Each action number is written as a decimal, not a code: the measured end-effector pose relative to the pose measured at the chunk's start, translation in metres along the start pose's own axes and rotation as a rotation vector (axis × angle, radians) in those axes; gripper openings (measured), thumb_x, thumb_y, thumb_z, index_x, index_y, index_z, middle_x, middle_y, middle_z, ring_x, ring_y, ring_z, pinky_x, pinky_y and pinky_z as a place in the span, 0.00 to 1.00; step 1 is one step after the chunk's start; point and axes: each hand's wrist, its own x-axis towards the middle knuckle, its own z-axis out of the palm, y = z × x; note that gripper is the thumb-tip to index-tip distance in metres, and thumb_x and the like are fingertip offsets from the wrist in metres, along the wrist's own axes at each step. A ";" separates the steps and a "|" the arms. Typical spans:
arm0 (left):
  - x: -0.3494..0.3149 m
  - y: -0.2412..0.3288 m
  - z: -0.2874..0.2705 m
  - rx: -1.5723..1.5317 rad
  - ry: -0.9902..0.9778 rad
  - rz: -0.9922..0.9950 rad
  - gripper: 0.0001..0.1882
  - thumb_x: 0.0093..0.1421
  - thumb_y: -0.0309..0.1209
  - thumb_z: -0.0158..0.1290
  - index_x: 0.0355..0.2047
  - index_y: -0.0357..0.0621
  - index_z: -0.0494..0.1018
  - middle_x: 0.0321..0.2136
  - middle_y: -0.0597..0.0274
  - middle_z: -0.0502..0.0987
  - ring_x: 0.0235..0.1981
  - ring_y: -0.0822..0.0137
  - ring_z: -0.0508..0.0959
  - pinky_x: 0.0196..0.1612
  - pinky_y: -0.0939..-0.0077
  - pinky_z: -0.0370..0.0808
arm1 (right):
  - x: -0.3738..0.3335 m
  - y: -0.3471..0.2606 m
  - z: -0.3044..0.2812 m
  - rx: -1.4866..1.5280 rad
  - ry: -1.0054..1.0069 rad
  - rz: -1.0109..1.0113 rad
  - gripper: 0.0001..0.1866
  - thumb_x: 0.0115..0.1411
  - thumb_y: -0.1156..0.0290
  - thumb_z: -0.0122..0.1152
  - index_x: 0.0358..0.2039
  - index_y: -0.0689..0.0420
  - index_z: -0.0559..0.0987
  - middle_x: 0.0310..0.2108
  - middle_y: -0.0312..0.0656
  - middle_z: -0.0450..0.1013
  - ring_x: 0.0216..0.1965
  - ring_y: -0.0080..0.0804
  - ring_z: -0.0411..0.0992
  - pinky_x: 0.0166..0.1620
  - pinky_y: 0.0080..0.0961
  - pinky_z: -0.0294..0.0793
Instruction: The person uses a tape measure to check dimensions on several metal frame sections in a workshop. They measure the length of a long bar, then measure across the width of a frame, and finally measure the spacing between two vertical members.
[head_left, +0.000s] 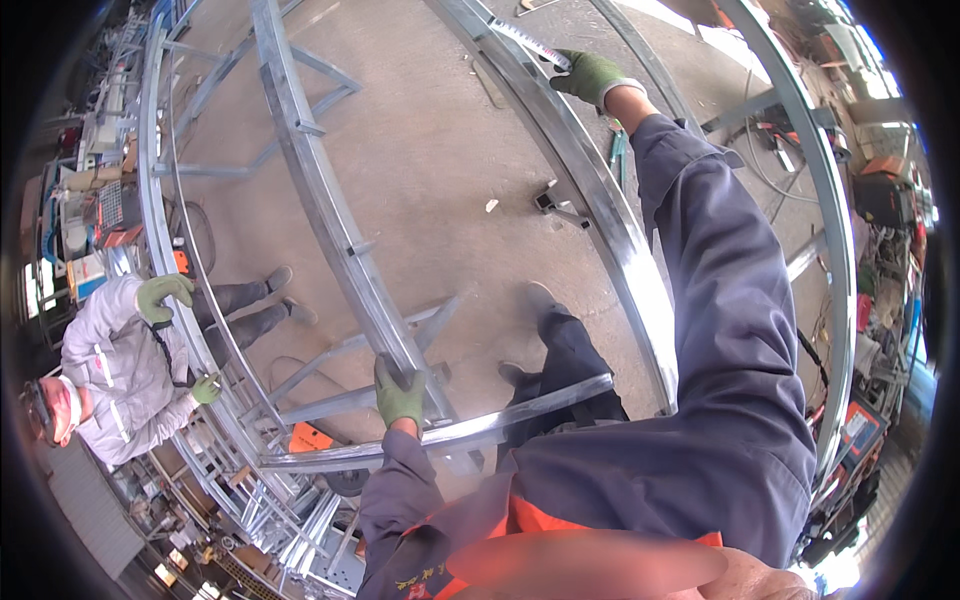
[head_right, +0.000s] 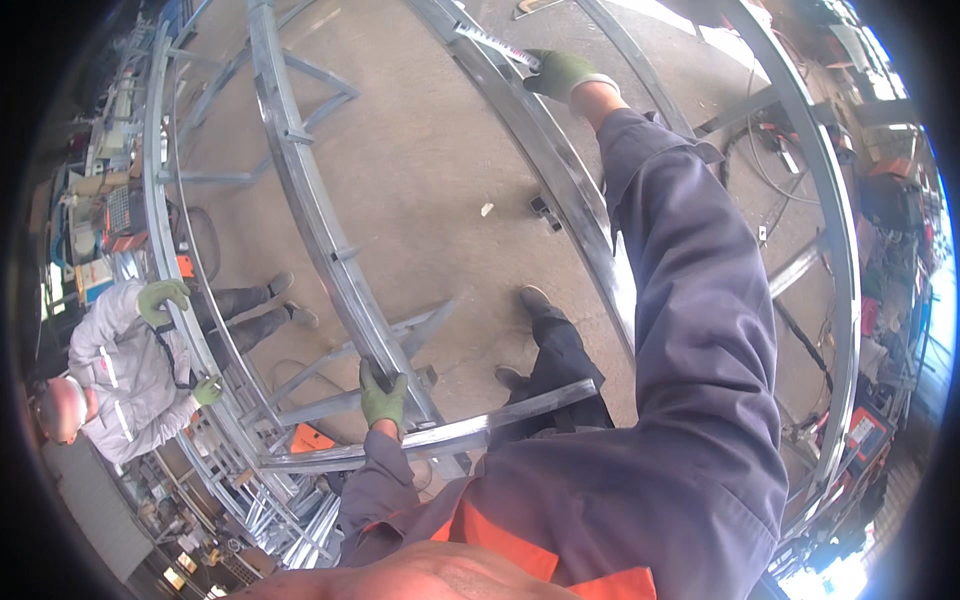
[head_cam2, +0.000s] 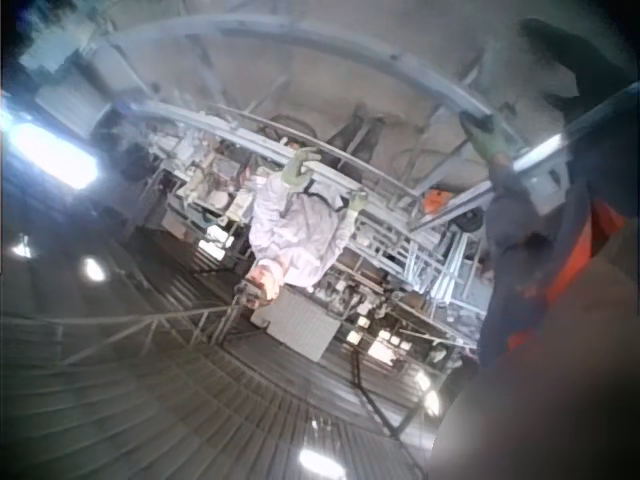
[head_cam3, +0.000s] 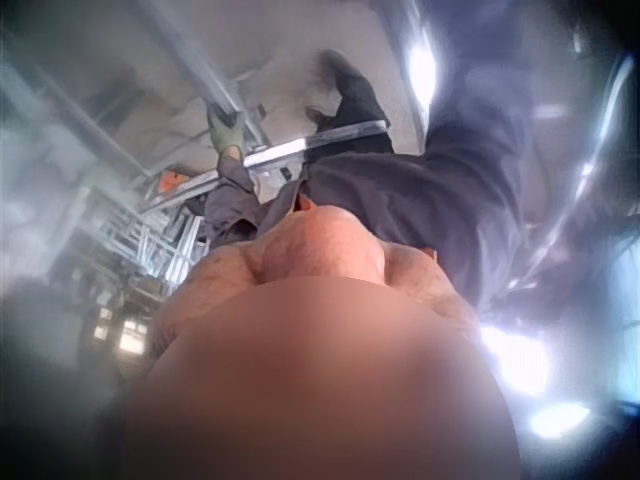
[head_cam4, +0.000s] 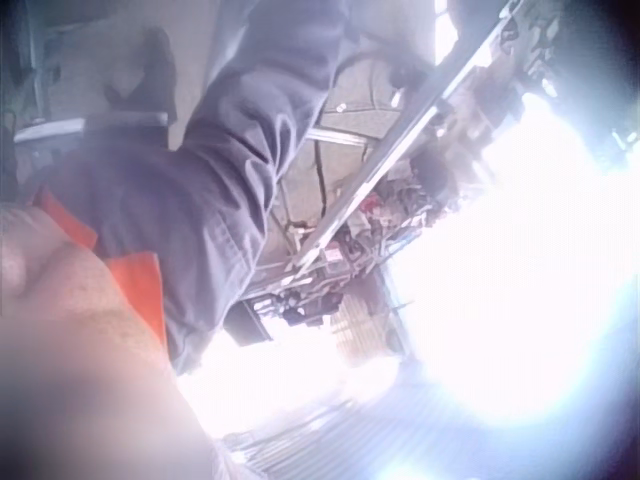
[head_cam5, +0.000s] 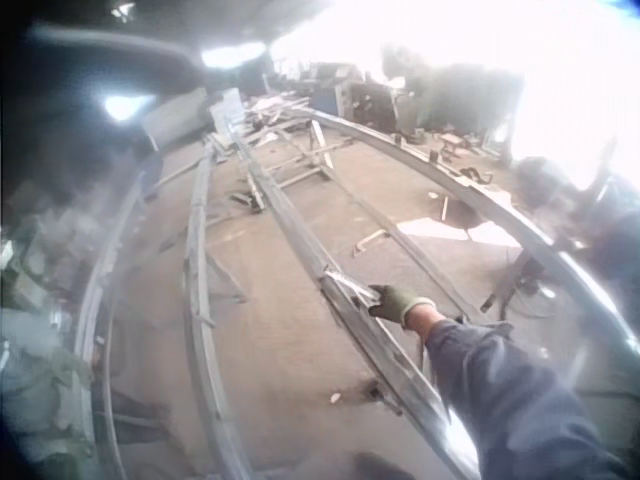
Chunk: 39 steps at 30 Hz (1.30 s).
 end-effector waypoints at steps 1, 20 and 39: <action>0.000 0.001 0.001 -0.015 0.004 -0.014 0.53 0.55 0.42 0.70 0.76 0.42 0.56 0.73 0.41 0.64 0.73 0.42 0.67 0.73 0.58 0.67 | 0.012 0.001 0.005 -0.032 -0.039 -0.055 0.29 0.68 0.54 0.64 0.69 0.36 0.76 0.53 0.42 0.84 0.49 0.43 0.83 0.49 0.41 0.84; 0.013 0.067 -0.009 -0.079 0.116 -0.103 0.45 0.58 0.42 0.70 0.71 0.37 0.65 0.70 0.40 0.68 0.69 0.41 0.71 0.69 0.56 0.70 | -0.040 -0.007 -0.037 0.465 0.070 0.179 0.13 0.66 0.63 0.73 0.50 0.47 0.88 0.35 0.28 0.84 0.30 0.18 0.74 0.34 0.23 0.74; -0.003 0.244 -0.107 -0.708 0.314 0.633 0.18 0.67 0.30 0.64 0.56 0.38 0.81 0.45 0.50 0.86 0.43 0.55 0.86 0.48 0.64 0.81 | -0.256 -0.275 0.073 0.907 -0.501 -0.116 0.16 0.69 0.67 0.70 0.55 0.55 0.86 0.29 0.26 0.74 0.21 0.10 0.64 0.23 0.14 0.63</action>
